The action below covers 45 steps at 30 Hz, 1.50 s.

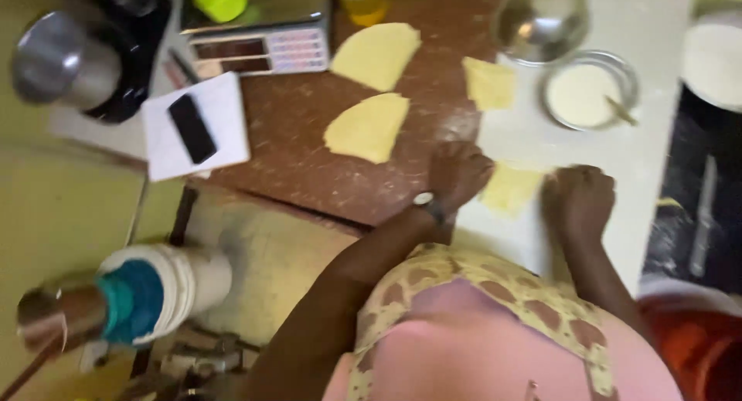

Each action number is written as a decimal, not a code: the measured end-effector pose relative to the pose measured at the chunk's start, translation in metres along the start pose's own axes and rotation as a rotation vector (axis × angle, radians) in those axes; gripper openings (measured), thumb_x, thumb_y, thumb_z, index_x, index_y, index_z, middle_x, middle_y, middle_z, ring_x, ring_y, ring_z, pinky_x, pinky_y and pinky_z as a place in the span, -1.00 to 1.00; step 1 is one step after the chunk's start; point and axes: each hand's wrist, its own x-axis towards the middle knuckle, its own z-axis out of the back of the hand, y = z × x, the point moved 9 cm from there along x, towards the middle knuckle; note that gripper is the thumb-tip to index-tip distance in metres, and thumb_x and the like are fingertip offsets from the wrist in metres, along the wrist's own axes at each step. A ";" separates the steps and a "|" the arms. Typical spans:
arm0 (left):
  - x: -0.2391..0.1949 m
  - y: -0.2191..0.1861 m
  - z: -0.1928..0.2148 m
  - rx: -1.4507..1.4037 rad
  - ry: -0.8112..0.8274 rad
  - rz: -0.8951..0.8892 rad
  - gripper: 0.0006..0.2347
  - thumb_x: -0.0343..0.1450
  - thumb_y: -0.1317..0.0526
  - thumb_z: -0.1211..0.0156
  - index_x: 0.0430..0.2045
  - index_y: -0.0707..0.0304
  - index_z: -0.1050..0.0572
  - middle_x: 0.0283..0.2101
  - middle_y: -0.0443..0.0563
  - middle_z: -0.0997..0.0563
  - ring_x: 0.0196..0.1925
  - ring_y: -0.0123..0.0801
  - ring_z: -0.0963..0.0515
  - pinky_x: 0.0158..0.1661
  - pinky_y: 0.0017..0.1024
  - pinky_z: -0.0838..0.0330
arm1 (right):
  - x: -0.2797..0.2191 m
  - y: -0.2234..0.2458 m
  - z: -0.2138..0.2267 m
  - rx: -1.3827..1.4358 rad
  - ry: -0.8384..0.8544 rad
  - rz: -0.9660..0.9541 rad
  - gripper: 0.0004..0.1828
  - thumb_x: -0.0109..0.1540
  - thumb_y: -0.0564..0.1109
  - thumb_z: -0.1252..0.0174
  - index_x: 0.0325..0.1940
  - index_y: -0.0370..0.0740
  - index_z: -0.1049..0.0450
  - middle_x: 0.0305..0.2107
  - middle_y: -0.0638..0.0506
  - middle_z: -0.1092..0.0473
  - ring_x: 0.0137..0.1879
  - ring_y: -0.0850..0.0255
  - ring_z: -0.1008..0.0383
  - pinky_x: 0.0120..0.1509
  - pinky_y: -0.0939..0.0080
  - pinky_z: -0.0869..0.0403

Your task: The person folds quarter-circle pieces of dough on a white cutting board. They repeatedly pick up a piece, fold it in half, and press the edges together with their hands. The folded pieces are stacked on the board.

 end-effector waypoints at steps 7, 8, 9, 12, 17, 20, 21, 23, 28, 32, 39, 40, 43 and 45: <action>0.032 0.007 -0.005 0.078 0.281 0.214 -0.85 0.47 0.07 -0.32 -0.51 -0.34 -0.73 -0.22 -0.18 -0.71 -0.05 0.00 -0.64 -0.01 0.02 -0.46 | 0.005 0.067 -0.003 -0.160 0.176 0.370 -0.73 0.19 -0.18 -0.02 -0.57 -0.26 -0.17 -0.65 -0.24 -0.21 -0.42 -0.21 -0.18 -0.18 -0.31 -0.12; 0.034 0.004 -0.018 0.060 0.399 0.229 -0.86 0.50 0.04 -0.39 -0.47 -0.40 -0.78 -0.21 -0.17 -0.74 -0.03 0.01 -0.67 -0.05 0.01 -0.51 | 0.005 0.055 -0.003 -0.168 0.194 0.301 -0.74 0.20 -0.15 0.02 -0.55 -0.32 -0.25 -0.62 -0.32 -0.30 -0.43 -0.21 -0.20 -0.20 -0.33 -0.15; 0.034 0.007 -0.014 0.050 0.406 0.220 -0.86 0.50 0.04 -0.39 -0.47 -0.40 -0.78 -0.21 -0.17 -0.74 -0.03 0.01 -0.67 -0.05 0.01 -0.51 | 0.007 0.061 -0.003 -0.175 0.190 0.289 -0.74 0.20 -0.15 0.02 -0.55 -0.32 -0.25 -0.62 -0.32 -0.30 -0.43 -0.21 -0.20 -0.20 -0.33 -0.15; 0.014 0.030 -0.048 0.038 0.403 0.134 -0.84 0.43 0.09 -0.31 -0.50 -0.44 -0.78 -0.27 -0.21 -0.75 -0.14 -0.02 -0.68 -0.19 -0.01 -0.46 | 0.008 0.043 -0.010 -0.128 0.287 0.094 -0.82 0.14 -0.13 0.06 -0.56 -0.18 -0.22 -0.64 -0.14 -0.30 -0.43 -0.09 -0.25 -0.32 -0.29 -0.12; -0.012 0.079 -0.174 -0.012 0.142 0.023 -0.87 0.54 0.05 -0.42 -0.23 -0.02 -0.64 -0.08 -0.04 -0.61 0.06 -0.13 -0.60 0.20 -0.02 -0.37 | 0.008 0.040 -0.008 -0.020 0.238 0.191 -0.68 0.38 -0.06 -0.18 -0.07 -0.41 -0.66 -0.27 -0.49 -0.58 0.01 -0.56 -0.63 0.12 -0.56 -0.56; 0.009 0.032 -0.079 0.056 0.263 0.127 -0.87 0.55 0.08 -0.40 -0.33 0.04 -0.68 -0.15 -0.03 -0.62 0.01 -0.10 -0.59 0.18 -0.04 -0.33 | 0.004 0.030 -0.014 0.053 0.277 0.131 -0.58 0.35 0.01 -0.40 0.19 -0.28 -0.65 -0.12 -0.34 -0.63 0.13 -0.42 -0.68 0.18 -0.47 -0.60; 0.008 0.041 -0.090 0.051 0.271 0.121 -0.87 0.55 0.08 -0.40 -0.33 0.04 -0.68 -0.15 -0.03 -0.62 0.01 -0.10 -0.59 0.18 -0.04 -0.33 | 0.003 0.025 -0.015 0.052 0.275 0.121 -0.58 0.35 0.01 -0.40 0.19 -0.28 -0.65 -0.12 -0.34 -0.63 0.13 -0.42 -0.68 0.18 -0.47 -0.60; 0.004 0.069 -0.114 0.229 0.367 0.142 -0.83 0.41 -0.29 -0.45 -0.17 -0.75 -0.67 -0.11 -0.51 -0.64 0.09 -0.39 -0.69 0.14 -0.19 -0.49 | 0.001 0.023 -0.023 -0.019 0.320 0.129 -0.63 0.38 0.06 -0.41 0.15 -0.22 -0.72 -0.14 -0.27 -0.65 0.09 -0.35 -0.71 0.19 -0.38 -0.63; 0.014 0.044 -0.082 -0.024 0.297 0.080 -0.88 0.50 -0.06 -0.47 -0.14 -0.35 -0.71 -0.15 -0.31 -0.62 -0.05 -0.39 -0.60 0.07 -0.26 -0.42 | 0.002 0.019 -0.032 0.163 0.395 0.088 -0.69 0.39 -0.10 -0.36 0.20 -0.25 -0.63 -0.13 -0.30 -0.57 0.07 -0.35 -0.66 0.16 -0.35 -0.60; 0.024 0.025 -0.052 -0.043 0.305 0.006 -0.81 0.54 -0.06 -0.39 0.02 -0.62 -0.69 -0.17 -0.37 -0.58 -0.04 -0.35 -0.59 0.12 -0.19 -0.47 | -0.016 0.034 -0.023 0.297 0.436 0.032 -0.48 0.36 -0.23 -0.38 0.41 -0.26 -0.49 0.01 -0.36 -0.57 0.09 -0.28 -0.64 0.17 -0.28 -0.58; 0.021 0.029 -0.059 -0.016 0.239 -0.128 -0.92 0.55 -0.06 -0.39 -0.21 -0.31 -0.69 -0.20 -0.27 -0.59 -0.08 -0.26 -0.61 0.02 -0.14 -0.48 | -0.035 0.055 -0.017 0.263 0.451 0.132 -0.63 0.35 -0.22 -0.43 0.24 -0.29 -0.59 -0.13 -0.42 -0.59 0.07 -0.49 -0.64 0.10 -0.42 -0.59; 0.020 0.032 -0.063 -0.011 0.235 -0.147 -0.91 0.54 -0.11 -0.39 -0.20 -0.38 -0.68 -0.21 -0.31 -0.59 -0.07 -0.29 -0.62 0.04 -0.13 -0.50 | -0.037 0.056 -0.017 0.209 0.455 0.134 -0.60 0.35 -0.19 -0.43 0.25 -0.31 -0.58 -0.13 -0.41 -0.60 0.08 -0.47 -0.65 0.12 -0.43 -0.59; 0.016 0.036 -0.069 0.000 0.235 -0.173 -0.90 0.53 -0.14 -0.38 -0.19 -0.40 -0.67 -0.22 -0.32 -0.60 -0.05 -0.28 -0.64 0.06 -0.10 -0.51 | -0.041 0.060 -0.021 0.107 0.479 0.168 -0.72 0.37 -0.17 -0.35 0.15 -0.29 -0.63 -0.19 -0.36 -0.62 0.05 -0.44 -0.66 0.12 -0.42 -0.60; 0.016 0.038 -0.072 0.000 0.236 -0.187 -0.89 0.54 -0.12 -0.38 -0.19 -0.36 -0.68 -0.22 -0.29 -0.60 -0.05 -0.25 -0.64 0.06 -0.08 -0.51 | -0.043 0.050 -0.040 0.058 0.491 0.198 -0.82 0.40 -0.18 -0.26 0.04 -0.25 -0.70 -0.25 -0.33 -0.64 0.01 -0.43 -0.66 0.11 -0.39 -0.61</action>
